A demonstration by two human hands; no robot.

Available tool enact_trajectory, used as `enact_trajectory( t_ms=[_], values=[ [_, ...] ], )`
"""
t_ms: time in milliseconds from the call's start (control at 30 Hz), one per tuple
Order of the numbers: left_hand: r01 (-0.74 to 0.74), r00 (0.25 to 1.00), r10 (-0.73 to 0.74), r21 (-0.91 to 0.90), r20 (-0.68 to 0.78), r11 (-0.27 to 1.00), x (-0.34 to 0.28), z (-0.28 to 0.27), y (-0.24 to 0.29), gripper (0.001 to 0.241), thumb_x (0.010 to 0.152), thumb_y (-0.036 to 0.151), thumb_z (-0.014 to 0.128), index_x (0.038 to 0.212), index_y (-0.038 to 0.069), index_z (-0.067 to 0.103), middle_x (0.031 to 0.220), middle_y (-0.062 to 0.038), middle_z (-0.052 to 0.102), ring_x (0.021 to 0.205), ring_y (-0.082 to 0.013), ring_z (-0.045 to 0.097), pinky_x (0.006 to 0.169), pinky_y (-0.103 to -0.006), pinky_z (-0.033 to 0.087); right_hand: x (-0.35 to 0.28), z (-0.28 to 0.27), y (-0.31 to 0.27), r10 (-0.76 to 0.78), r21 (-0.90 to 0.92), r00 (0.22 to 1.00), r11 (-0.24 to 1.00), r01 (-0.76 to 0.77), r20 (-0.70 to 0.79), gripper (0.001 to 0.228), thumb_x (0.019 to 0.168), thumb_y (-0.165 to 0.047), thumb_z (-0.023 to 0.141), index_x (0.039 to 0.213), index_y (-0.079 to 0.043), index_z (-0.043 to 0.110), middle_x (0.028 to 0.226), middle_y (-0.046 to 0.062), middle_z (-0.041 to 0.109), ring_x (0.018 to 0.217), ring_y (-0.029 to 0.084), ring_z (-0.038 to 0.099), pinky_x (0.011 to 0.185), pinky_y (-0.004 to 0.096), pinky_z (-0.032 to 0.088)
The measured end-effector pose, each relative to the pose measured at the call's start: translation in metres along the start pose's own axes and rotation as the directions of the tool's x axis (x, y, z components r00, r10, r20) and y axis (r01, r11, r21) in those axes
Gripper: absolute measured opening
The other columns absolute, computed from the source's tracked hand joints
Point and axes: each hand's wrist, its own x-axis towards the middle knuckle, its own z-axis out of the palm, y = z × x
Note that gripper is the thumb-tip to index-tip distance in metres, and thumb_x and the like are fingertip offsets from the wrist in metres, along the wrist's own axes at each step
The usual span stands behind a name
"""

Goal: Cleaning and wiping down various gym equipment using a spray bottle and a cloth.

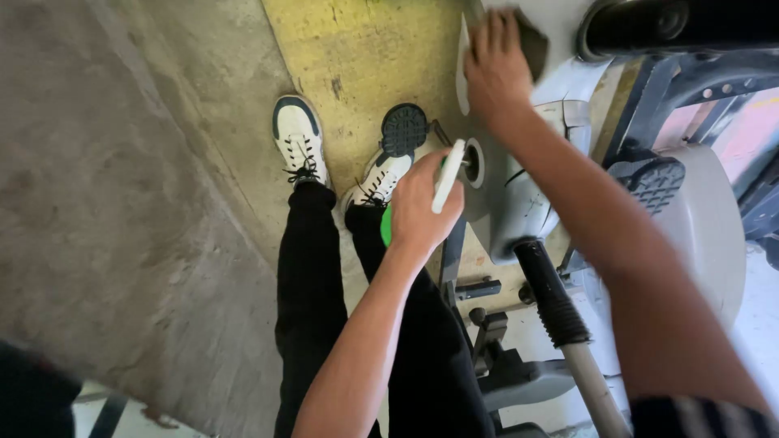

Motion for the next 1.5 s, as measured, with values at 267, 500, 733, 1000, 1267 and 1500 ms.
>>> enact_trajectory(
  t_ms=[267,500,733,1000,1267,1500],
  values=[
    [0.043,0.999,-0.044,0.076,0.006,0.996,0.011,-0.018,-0.006,0.039,0.081,0.009,0.063,0.119,0.006,0.070,0.113,-0.019,0.073,0.100,-0.0401,0.071,0.089,-0.0461,0.056,0.025,0.031,-0.059,-0.056,-0.244,0.951,0.960,0.135,0.305,0.064,0.100,-0.035,0.045,0.157,-0.006,0.043,0.166,0.017,0.029,0.153,0.038,0.025,0.121,0.055,0.013],
    [-0.048,0.994,0.053,0.052,-0.096,0.997,0.015,-0.027,0.004,0.036,0.083,0.008,0.063,0.118,0.005,0.069,0.117,-0.017,0.073,0.104,-0.0393,0.071,0.090,-0.0454,0.057,-0.095,-0.060,-0.026,-0.235,0.234,0.929,0.957,0.170,0.285,0.071,0.092,-0.040,0.060,0.152,-0.003,0.050,0.155,0.017,0.046,0.148,0.036,0.036,0.125,0.047,0.021],
    [-0.086,0.995,0.089,0.066,-0.042,0.994,0.011,-0.019,0.023,0.037,0.082,0.010,0.065,0.119,0.004,0.068,0.117,-0.017,0.073,0.103,-0.0380,0.071,0.089,-0.0446,0.057,-0.113,-0.064,0.011,0.109,0.520,0.980,0.854,-0.007,-0.166,0.044,0.108,-0.031,0.065,0.146,-0.010,0.060,0.171,0.013,0.045,0.160,0.032,0.037,0.133,0.052,0.021],
    [-0.033,0.995,0.026,0.065,0.100,0.997,-0.007,-0.006,0.041,0.036,0.081,0.009,0.065,0.116,0.005,0.070,0.110,-0.016,0.074,0.096,-0.0374,0.072,0.085,-0.0452,0.058,-0.181,-0.067,0.023,-0.004,0.643,1.000,0.766,0.009,-0.009,0.065,0.097,-0.047,0.064,0.153,-0.015,0.054,0.168,0.016,0.032,0.155,0.043,0.022,0.123,0.066,0.016],
    [-0.071,0.984,0.053,0.106,0.170,0.992,-0.019,-0.023,0.038,0.036,0.082,0.011,0.065,0.118,0.006,0.070,0.109,-0.018,0.074,0.098,-0.0397,0.071,0.086,-0.0470,0.057,-0.151,-0.066,-0.003,0.507,0.773,0.851,0.485,-0.409,0.132,0.076,0.104,-0.031,0.069,0.165,-0.001,0.035,0.170,0.035,0.018,0.156,0.056,0.017,0.129,0.062,0.022],
    [-0.126,0.973,0.092,0.156,0.211,0.980,-0.016,-0.050,0.029,0.037,0.081,0.011,0.064,0.118,0.006,0.070,0.112,-0.019,0.074,0.102,-0.0397,0.070,0.090,-0.0474,0.056,-0.168,-0.080,-0.037,0.535,0.608,0.836,0.625,-0.489,0.121,0.071,0.117,-0.035,0.066,0.166,0.002,0.031,0.172,0.032,0.021,0.157,0.055,0.018,0.126,0.067,0.018]
  ],
)
